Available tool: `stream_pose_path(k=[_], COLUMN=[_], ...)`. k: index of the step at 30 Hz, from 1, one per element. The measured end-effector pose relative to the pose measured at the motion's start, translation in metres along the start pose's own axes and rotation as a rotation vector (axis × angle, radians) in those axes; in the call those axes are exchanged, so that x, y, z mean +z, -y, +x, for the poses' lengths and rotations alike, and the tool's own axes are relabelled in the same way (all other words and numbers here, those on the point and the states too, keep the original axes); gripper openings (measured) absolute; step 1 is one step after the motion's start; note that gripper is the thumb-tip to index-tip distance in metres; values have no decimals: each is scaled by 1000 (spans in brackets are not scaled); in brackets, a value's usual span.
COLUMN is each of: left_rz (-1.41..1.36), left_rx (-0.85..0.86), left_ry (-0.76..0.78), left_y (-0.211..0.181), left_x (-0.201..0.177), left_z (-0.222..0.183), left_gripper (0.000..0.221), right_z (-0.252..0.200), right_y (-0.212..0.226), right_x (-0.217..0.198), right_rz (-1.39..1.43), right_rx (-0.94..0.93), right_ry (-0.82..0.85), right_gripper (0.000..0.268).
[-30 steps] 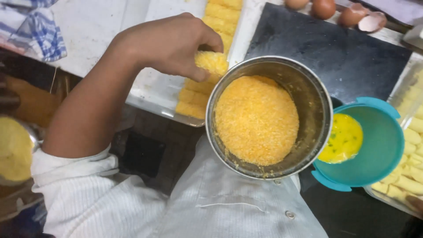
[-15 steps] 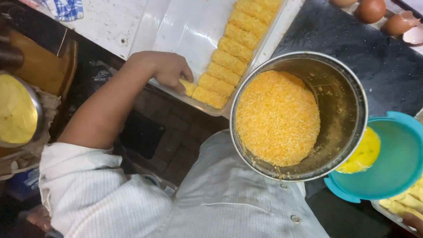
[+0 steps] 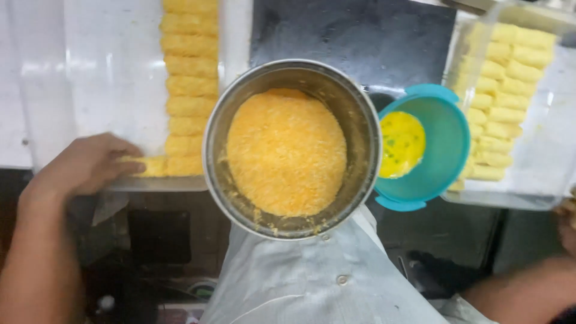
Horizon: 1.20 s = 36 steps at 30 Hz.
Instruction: Coating dough rolls with egg wash and breadcrumbs before placing them on a tray.
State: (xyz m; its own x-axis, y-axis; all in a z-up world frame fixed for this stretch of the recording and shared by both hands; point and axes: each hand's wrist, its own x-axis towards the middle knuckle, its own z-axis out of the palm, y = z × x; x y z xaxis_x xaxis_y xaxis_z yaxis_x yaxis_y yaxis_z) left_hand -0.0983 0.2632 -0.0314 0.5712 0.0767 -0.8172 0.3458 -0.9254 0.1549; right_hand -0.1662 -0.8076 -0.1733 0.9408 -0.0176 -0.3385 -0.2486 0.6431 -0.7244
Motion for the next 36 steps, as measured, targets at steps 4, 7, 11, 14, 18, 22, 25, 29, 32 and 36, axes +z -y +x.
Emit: stream_pose_path(k=[4,7,11,14,18,22,25,29,32,36], left_rz=[97,429,-6,323,447,555,508,543,532,515], left_rx=[-56,372,678,1097,1150,1013,878,830,796,794], left_ry=[-71,-690,-726,-832,-562,-385,-150,-105,-51,-66], left_y=[31,67,-77,-152,-204,-222,-230,-229,-232,-228], left_x=[8,15,-36,-45,-14,10,-11,-12,-14,-13], left_z=[20,33,-60,-71,-26,11,-1,-4,-7,-2], left_gripper=[57,50,19,15,27,17,31,33,36,37], right_z=[-33,-4,26,42,44,44,45,43,47,44], right_y=[-80,-115,-163,-198,-220,-219,-216,-216,-223,-218], right_x=[350,431,511,522,508,495,471,481,477,492], right_rz=[-561,-889,-1635,-1911,-2187,-2090,-2296,-2276,-2383,-2136], right_rx=[-40,100,84,206,-147,179,-403,-411,-312,-48], right_ry=[20,239,304,174,348,318,297,215,229,339], right_gripper=[69,37,33,35,22,51,36,36,42,47])
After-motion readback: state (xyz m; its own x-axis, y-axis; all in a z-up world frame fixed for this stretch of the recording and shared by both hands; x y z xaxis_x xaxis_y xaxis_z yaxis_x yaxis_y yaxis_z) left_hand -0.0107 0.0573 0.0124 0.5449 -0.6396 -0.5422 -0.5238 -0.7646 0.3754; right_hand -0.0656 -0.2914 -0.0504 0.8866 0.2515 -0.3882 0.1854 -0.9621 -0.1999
